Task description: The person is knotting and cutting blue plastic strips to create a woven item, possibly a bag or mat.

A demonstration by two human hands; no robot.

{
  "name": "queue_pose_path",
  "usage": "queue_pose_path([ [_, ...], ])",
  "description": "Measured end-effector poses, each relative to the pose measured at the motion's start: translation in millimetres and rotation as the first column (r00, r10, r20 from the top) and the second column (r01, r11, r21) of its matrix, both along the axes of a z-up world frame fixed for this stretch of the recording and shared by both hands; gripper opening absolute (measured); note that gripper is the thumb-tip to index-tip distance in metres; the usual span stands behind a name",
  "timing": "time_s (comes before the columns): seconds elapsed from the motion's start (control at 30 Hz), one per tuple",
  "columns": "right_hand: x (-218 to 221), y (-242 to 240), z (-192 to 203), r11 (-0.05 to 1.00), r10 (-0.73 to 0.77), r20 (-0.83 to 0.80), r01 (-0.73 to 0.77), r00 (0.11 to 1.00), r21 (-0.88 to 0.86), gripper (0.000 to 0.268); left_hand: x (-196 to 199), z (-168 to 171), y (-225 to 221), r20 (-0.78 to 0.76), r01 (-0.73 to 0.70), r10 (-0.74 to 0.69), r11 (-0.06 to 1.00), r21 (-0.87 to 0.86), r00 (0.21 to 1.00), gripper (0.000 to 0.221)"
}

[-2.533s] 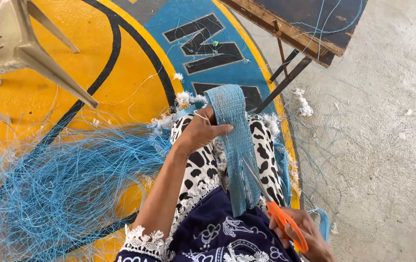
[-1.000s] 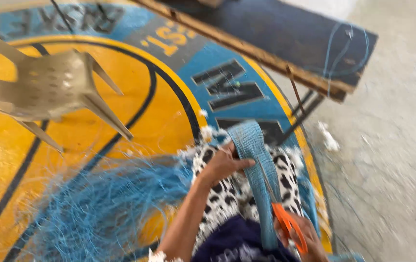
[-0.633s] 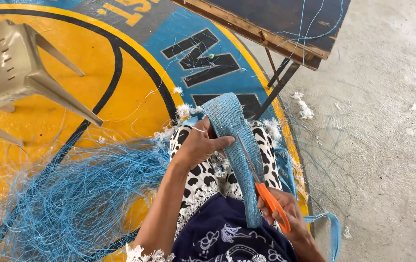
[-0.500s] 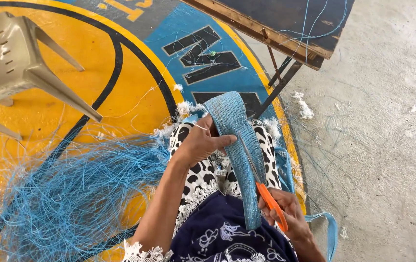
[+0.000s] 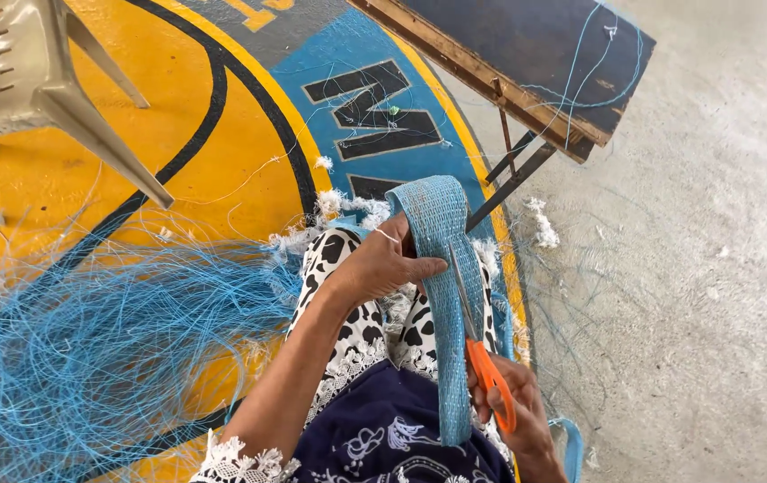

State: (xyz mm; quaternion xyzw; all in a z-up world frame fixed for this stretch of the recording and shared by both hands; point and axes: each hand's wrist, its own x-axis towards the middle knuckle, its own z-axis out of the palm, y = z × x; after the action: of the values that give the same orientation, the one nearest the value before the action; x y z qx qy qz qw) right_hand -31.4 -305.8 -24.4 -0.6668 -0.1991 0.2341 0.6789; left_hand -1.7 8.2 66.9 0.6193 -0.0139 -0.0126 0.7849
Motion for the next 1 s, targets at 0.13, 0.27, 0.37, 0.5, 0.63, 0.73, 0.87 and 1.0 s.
queue_pose_path([
  [0.13,1,8,8,1.000,-0.021,-0.014,0.021,1.000,-0.004,0.084,-1,0,-3,0.000,0.018,-0.019,0.998,0.058,1.000,0.055],
  [0.27,5,8,7,0.996,-0.007,-0.031,0.010,1.000,0.092,0.080,5,-24,-8,0.035,0.023,-0.026,0.997,0.069,0.999,0.050],
  [0.37,7,2,-1,0.998,-0.006,0.008,0.006,1.000,0.057,0.074,0,-9,-7,0.032,0.039,-0.040,0.998,0.047,0.999,0.052],
  [0.5,3,6,6,1.000,-0.017,0.016,0.017,1.000,0.018,0.066,2,-10,-6,0.092,0.056,-0.054,0.998,-0.018,0.994,0.053],
  [0.63,3,4,-1,0.995,-0.019,0.103,0.029,0.995,-0.097,0.054,14,-25,1,-0.125,-0.074,0.069,0.997,-0.030,0.990,0.042],
  [0.73,6,-1,-14,0.984,-0.008,0.191,0.041,0.982,-0.172,0.057,26,-53,2,-0.097,-0.139,0.123,0.974,-0.180,0.988,0.039],
  [0.87,3,6,-1,0.991,0.008,0.216,0.020,0.976,-0.129,0.079,20,-41,-2,-0.093,-0.065,0.043,0.966,-0.250,0.995,0.040],
  [1.0,-2,8,6,0.997,0.003,0.103,0.005,0.995,-0.080,0.089,13,-34,-4,-0.109,-0.071,0.046,0.971,-0.230,0.993,0.038],
])
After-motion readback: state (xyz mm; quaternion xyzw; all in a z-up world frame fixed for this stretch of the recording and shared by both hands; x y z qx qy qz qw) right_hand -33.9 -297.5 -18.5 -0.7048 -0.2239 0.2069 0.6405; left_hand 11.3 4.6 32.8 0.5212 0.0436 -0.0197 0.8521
